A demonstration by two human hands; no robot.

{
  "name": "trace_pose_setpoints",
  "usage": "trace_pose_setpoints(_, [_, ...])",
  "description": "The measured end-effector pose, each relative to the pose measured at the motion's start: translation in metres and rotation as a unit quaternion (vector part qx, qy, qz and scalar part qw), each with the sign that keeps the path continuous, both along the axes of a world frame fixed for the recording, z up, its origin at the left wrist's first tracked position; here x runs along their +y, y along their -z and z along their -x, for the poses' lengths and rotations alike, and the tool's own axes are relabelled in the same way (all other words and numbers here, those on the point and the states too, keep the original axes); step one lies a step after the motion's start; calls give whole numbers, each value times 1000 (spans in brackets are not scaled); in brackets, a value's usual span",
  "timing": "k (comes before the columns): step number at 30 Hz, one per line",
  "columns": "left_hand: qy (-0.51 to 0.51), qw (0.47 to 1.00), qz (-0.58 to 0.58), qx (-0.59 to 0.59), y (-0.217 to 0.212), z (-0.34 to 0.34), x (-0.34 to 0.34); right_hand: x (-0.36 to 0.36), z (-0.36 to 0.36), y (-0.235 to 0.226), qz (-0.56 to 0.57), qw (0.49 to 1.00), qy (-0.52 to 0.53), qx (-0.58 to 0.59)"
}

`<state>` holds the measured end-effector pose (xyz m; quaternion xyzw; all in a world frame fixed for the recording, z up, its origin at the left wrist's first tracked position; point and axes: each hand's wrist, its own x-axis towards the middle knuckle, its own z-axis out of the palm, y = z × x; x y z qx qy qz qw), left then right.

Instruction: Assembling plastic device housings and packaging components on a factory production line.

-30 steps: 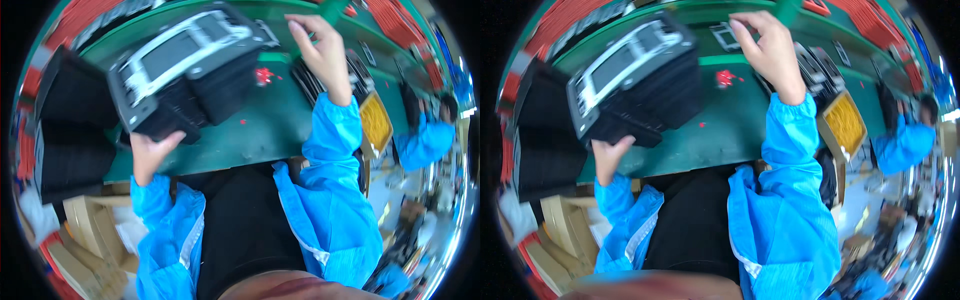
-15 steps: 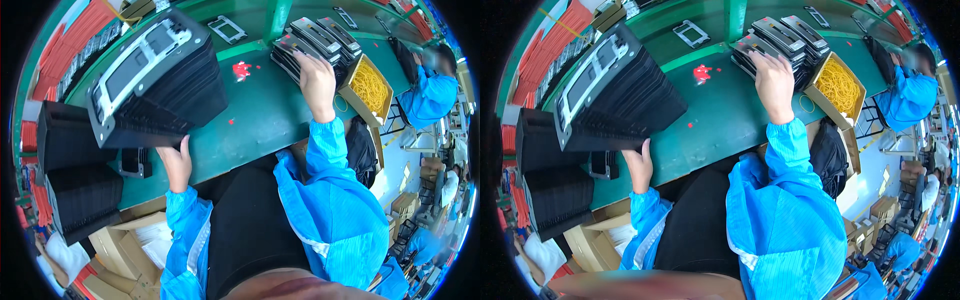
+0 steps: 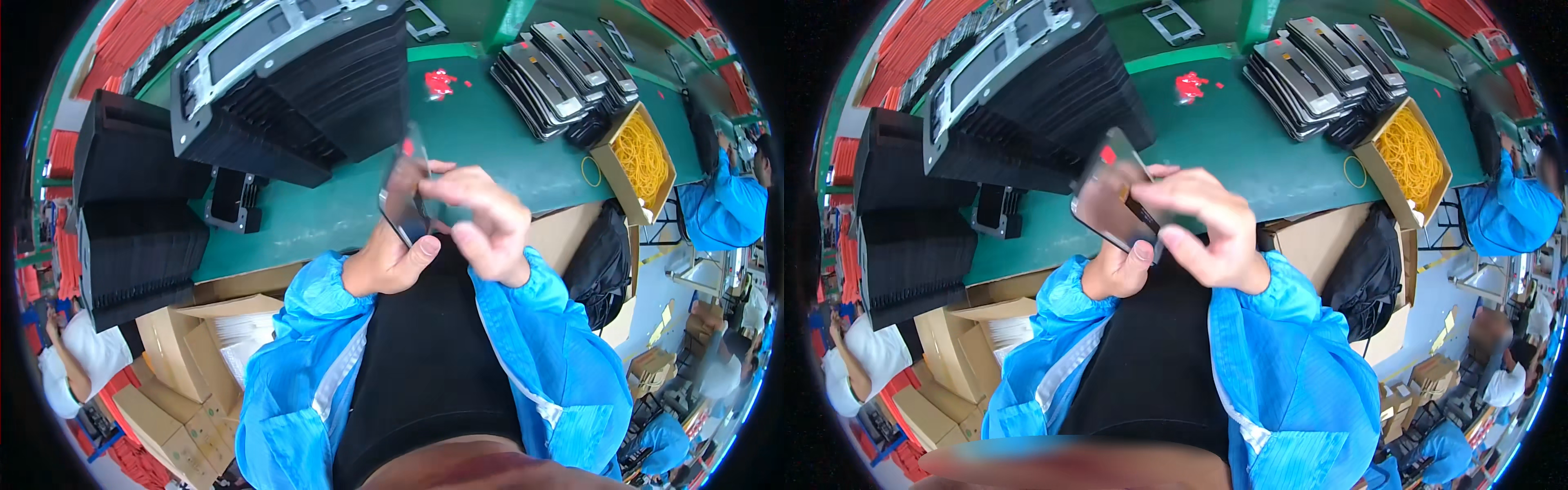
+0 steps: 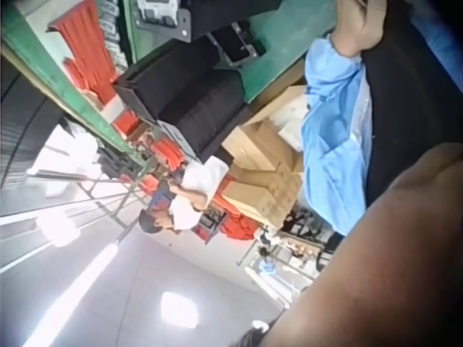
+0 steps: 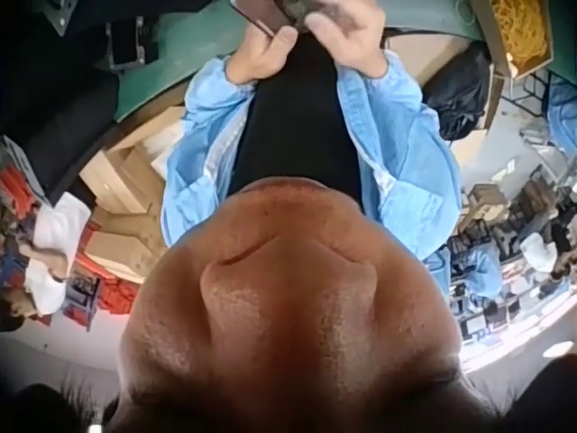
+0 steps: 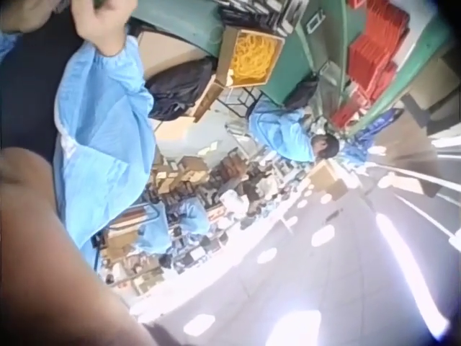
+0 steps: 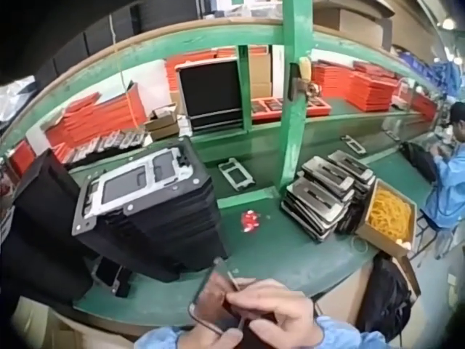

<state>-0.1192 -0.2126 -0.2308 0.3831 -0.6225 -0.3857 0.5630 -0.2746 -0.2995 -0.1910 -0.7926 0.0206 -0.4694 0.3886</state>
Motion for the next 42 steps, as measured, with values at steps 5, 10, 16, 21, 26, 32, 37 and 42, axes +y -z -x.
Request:
trace_pose_setpoints(5, [-124,958,57,-253,1,8,4,7,-8,-3,-415,906,-44,-69])
trace_pose_setpoints(10, [-150,958,-35,-243,14,-10,27,-19,-9,20,-454,855,-241,67])
trace_pose_setpoints(16, [25,937,-297,184,8,-28,41,-159,-35,67,-154,948,93,263])
trace_pose_setpoints(21, [-17,950,-218,223,-18,-29,49,-180,-58,61,146,929,224,255])
trace_pose_setpoints(26, [-30,948,-168,270,-44,-41,48,-103,-46,-57,-247,956,-150,40])
trace_pose_setpoints(32, [-109,981,-41,152,-104,-58,50,-70,-84,-111,-80,837,-448,303])
trace_pose_setpoints(37, [-116,991,16,-68,-167,-72,47,-77,-95,-127,163,862,-421,230])
trace_pose_setpoints(42, [-302,940,67,-143,-198,-92,33,-123,-68,-126,63,943,-328,-9])
